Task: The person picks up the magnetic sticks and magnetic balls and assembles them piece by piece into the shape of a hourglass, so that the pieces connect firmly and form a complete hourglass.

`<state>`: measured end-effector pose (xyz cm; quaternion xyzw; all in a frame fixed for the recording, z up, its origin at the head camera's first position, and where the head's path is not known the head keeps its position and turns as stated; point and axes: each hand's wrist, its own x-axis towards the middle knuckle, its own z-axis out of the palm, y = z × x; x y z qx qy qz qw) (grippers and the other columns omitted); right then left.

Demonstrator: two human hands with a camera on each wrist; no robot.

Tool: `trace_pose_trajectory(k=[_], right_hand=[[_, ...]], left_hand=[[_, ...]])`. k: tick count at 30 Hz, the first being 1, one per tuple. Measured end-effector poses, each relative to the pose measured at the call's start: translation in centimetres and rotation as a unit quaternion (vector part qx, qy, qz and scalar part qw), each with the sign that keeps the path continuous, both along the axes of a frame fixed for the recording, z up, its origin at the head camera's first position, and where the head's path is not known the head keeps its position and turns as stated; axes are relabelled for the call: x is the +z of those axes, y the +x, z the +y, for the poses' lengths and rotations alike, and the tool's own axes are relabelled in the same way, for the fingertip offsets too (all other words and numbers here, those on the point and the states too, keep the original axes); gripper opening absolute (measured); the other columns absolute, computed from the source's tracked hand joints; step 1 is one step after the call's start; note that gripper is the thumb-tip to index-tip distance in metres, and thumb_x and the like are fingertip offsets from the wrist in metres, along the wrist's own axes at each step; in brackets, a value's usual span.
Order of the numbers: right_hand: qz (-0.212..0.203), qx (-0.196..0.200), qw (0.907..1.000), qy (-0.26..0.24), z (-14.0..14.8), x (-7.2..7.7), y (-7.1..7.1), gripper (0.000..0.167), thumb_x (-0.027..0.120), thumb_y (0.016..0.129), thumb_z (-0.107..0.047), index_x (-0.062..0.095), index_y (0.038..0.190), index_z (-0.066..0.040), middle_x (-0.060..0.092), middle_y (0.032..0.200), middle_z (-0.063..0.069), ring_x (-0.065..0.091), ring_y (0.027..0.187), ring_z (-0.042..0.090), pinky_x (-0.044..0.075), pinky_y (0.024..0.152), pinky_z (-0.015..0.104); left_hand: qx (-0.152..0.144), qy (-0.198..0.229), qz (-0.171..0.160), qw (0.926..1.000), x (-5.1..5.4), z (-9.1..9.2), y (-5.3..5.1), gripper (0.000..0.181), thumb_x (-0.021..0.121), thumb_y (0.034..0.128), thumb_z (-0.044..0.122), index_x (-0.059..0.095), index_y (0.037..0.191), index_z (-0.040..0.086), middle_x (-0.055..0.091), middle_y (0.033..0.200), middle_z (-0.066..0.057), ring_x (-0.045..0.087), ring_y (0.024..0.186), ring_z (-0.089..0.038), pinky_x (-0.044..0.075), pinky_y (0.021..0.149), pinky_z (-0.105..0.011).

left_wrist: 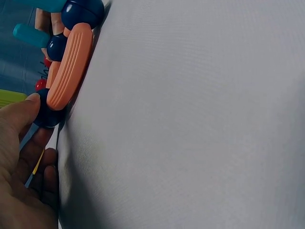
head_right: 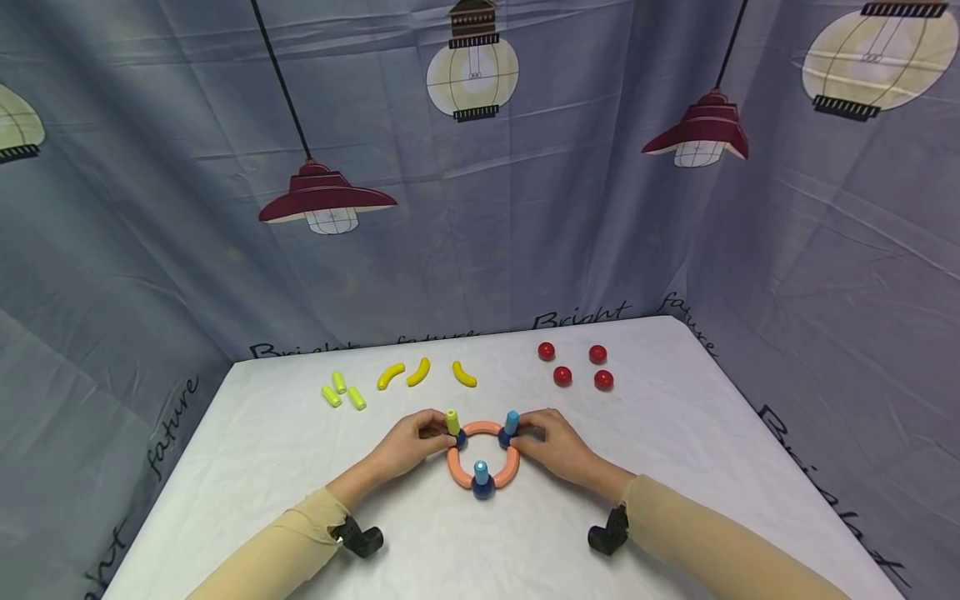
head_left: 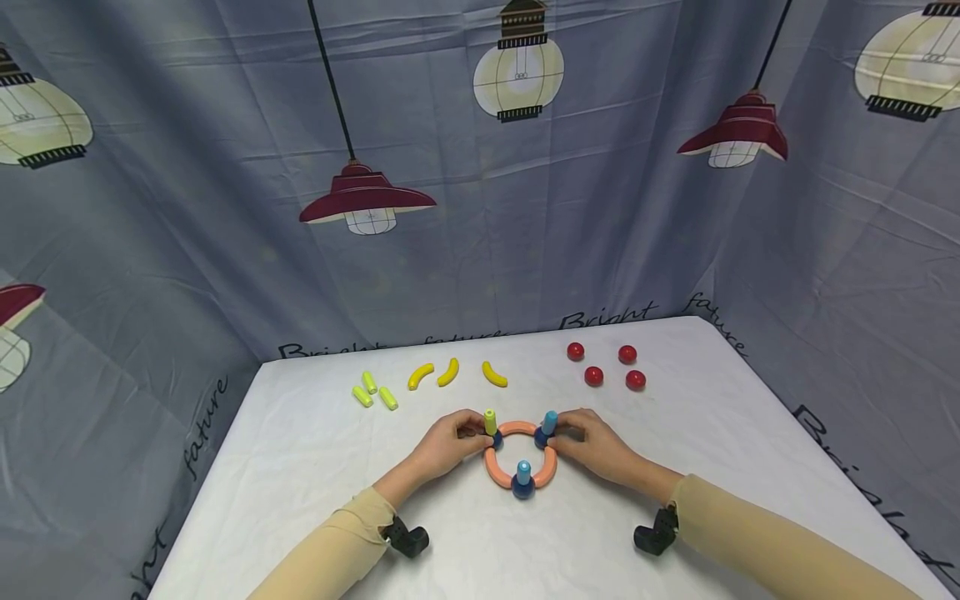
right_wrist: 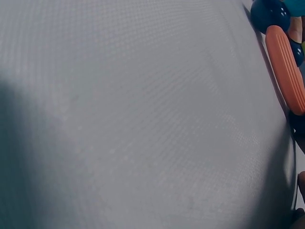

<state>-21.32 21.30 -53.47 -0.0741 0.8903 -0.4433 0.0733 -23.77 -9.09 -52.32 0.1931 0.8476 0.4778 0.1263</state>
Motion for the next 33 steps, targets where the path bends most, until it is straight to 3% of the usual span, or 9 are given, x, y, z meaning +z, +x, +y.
trace_pose_trajectory(k=[14,20,25,29,33], right_hand=[[-0.017,0.001,0.9998,0.007,0.3,0.3,-0.5,0.034,0.077,0.092,-0.039,0.072,0.123,-0.024,0.064,0.123,-0.006,0.047,0.133,0.027,0.037,0.110,0.062],[0.009,-0.005,0.9999,-0.013,1.5,1.3,-0.8,0.027,0.072,0.097,-0.026,0.072,0.123,-0.018,0.070,0.119,-0.003,0.059,0.124,0.028,0.047,0.105,0.052],[0.048,-0.051,0.9974,-0.020,4.0,2.1,-1.6,0.024,0.069,0.100,-0.022,0.074,0.121,-0.012,0.071,0.119,0.003,0.063,0.110,0.024,0.054,0.091,0.038],[0.065,-0.101,0.9924,-0.026,6.6,2.7,-2.4,0.029,0.066,0.102,-0.027,0.072,0.123,-0.007,0.072,0.115,0.008,0.062,0.103,0.024,0.053,0.079,0.026],[0.075,-0.144,0.9863,-0.027,9.2,3.1,-3.1,0.034,0.061,0.105,-0.029,0.068,0.128,-0.004,0.070,0.116,0.013,0.062,0.105,0.027,0.051,0.077,0.020]], left_hand=[[0.000,0.012,-0.002,0.9999,0.0,0.0,-0.1,0.028,0.074,0.0961,0.031,0.067,0.116,0.013,0.067,0.108,0.004,0.064,0.100,-0.013,0.052,0.087,-0.032],[0.000,0.009,-0.005,0.9999,0.1,0.1,0.1,0.028,0.074,0.0958,0.031,0.067,0.116,0.013,0.067,0.107,0.004,0.064,0.098,-0.012,0.053,0.085,-0.031],[0.001,0.009,-0.007,0.9999,0.2,0.0,0.2,0.029,0.074,0.0958,0.032,0.067,0.116,0.013,0.067,0.107,0.005,0.064,0.099,-0.012,0.053,0.085,-0.031],[0.001,0.010,-0.007,0.9999,0.1,0.0,0.2,0.029,0.074,0.0960,0.032,0.067,0.117,0.013,0.067,0.108,0.004,0.064,0.100,-0.012,0.053,0.086,-0.031],[0.000,0.008,-0.006,0.9999,0.1,0.0,0.2,0.029,0.074,0.0960,0.031,0.067,0.116,0.012,0.067,0.108,0.002,0.064,0.100,-0.013,0.052,0.086,-0.031]])
